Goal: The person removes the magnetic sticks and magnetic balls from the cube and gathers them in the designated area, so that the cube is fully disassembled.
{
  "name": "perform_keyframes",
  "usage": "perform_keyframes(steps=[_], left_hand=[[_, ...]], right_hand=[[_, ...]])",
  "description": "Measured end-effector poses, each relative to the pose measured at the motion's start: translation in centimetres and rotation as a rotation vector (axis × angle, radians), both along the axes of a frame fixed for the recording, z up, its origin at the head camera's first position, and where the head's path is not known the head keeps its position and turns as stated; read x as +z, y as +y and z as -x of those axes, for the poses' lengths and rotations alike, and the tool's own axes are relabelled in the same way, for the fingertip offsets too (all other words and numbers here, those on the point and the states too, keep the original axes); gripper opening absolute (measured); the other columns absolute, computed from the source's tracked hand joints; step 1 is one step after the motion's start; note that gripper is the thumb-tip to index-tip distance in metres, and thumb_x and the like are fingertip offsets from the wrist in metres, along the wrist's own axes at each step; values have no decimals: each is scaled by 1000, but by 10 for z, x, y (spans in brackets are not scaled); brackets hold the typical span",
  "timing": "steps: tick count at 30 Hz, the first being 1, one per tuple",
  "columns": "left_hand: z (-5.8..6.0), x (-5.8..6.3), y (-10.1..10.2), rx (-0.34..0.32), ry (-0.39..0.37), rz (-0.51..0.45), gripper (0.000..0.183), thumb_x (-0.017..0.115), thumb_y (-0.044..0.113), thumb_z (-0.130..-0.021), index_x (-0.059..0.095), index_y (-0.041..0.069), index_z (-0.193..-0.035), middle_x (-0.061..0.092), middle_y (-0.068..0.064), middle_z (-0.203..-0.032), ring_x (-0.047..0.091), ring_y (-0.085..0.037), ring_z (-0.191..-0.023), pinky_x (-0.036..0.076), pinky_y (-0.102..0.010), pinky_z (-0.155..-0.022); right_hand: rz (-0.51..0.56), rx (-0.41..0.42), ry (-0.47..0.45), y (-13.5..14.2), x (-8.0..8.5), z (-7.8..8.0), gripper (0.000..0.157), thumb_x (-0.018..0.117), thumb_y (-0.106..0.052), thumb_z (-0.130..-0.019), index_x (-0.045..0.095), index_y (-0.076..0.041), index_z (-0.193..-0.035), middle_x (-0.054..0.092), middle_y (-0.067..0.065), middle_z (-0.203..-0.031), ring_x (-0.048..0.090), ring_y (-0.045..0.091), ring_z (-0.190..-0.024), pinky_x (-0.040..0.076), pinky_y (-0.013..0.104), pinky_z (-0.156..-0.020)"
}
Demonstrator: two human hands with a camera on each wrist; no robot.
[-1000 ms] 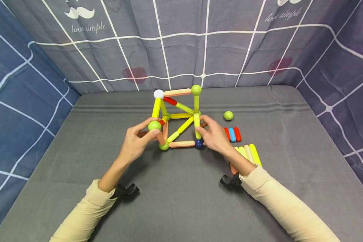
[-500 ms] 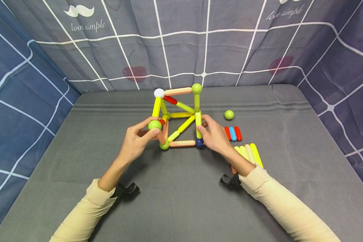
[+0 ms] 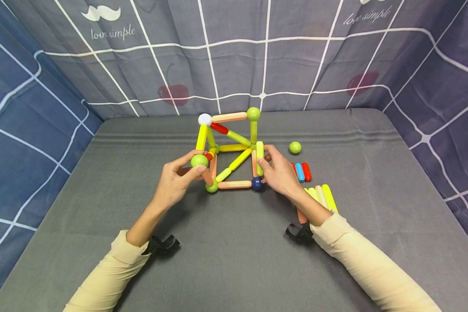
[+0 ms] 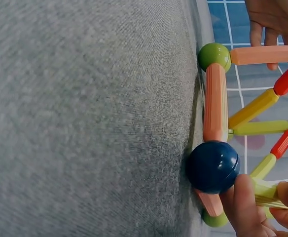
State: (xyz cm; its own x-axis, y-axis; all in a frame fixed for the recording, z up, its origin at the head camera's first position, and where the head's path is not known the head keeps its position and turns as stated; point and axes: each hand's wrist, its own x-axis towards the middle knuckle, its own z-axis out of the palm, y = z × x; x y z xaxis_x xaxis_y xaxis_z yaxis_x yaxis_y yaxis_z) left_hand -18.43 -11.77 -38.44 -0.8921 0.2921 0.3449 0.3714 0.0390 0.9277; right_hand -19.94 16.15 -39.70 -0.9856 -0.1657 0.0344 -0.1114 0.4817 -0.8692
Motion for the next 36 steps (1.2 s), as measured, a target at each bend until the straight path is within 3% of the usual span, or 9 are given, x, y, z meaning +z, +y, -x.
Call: perform_keyframes(steps=[10,16,21,29,33,36], left_hand=[[-1,1,-1,5,-8,3,36,67,3,-94,62,-1,-129,65,-17,-113,67,-44,-84,56,-52,-78],[-2,1,0,17,2,15,38,68,5,-94,61,-1,-130,65,-16,-116,68,-43,-84,54,-57,-78],[-2,1,0,25,-2,28,38,69,6,-93,62,2,-131,65,-15,-118,68,-41,-84,55,-54,-77],[-2,1,0,25,-10,25,38,68,5,-94,62,1,-131,65,-16,-117,69,-40,-85,55,-56,-78],[-2,1,0,26,-10,31,39,69,6,-93,62,3,-132,65,-16,-119,69,-40,-86,56,-52,-78],[-2,1,0,30,-7,42,40,69,7,-93,61,3,-132,65,-15,-120,69,-39,-85,58,-42,-77]], right_hand=[[45,11,43,9,0,-8,36,57,-11,-101,50,4,-133,54,20,-97,62,39,-58,58,43,-58],[44,-1,54,19,6,-17,38,60,-14,-99,52,5,-131,55,20,-100,64,27,-57,57,44,-57],[35,-7,26,27,9,-25,43,63,-16,-98,50,3,-134,56,19,-108,63,23,-55,57,42,-56],[116,16,46,41,11,-38,59,61,-9,-98,36,-13,-150,59,21,-102,58,33,-49,55,39,-50],[101,-2,36,52,12,-45,53,61,-9,-98,42,-14,-146,59,19,-99,58,32,-51,54,37,-49],[90,-20,15,61,12,-50,51,63,-9,-97,43,-11,-144,58,18,-96,59,28,-54,53,34,-50]])
